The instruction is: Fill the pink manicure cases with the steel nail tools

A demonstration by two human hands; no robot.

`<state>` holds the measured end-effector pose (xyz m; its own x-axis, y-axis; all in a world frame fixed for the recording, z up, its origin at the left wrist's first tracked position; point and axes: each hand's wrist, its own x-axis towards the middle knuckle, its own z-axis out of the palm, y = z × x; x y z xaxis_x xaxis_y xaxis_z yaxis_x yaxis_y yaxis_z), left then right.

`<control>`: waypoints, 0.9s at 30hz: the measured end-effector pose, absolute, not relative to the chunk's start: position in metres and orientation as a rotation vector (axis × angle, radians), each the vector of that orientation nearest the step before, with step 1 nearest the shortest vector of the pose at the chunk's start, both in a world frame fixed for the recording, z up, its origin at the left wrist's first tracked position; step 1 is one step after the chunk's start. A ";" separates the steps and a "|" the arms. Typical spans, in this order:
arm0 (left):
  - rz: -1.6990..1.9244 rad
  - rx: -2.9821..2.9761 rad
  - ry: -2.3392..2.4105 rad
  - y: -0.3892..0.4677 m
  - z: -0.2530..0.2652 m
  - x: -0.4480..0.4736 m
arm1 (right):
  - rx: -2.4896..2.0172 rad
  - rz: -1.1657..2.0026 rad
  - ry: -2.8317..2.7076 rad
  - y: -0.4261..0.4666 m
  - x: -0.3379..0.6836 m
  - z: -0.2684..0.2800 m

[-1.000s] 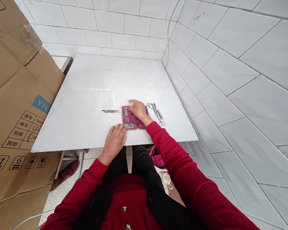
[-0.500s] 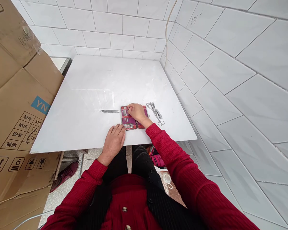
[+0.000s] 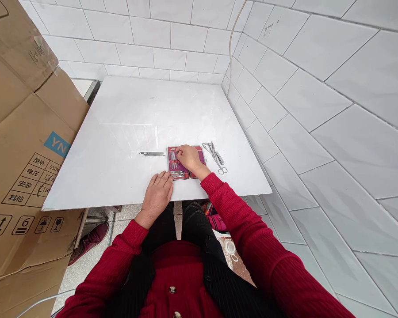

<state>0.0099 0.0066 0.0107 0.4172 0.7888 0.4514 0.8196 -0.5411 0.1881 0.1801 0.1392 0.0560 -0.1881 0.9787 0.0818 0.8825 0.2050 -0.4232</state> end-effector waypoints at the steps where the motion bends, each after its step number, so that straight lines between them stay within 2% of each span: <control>1: -0.777 -2.597 -1.475 0.007 0.010 0.010 | -1.747 0.401 -2.160 0.139 0.180 0.056; 27: -0.804 -2.600 -1.472 0.006 0.009 0.010 | -1.693 0.445 -2.017 0.131 0.181 0.046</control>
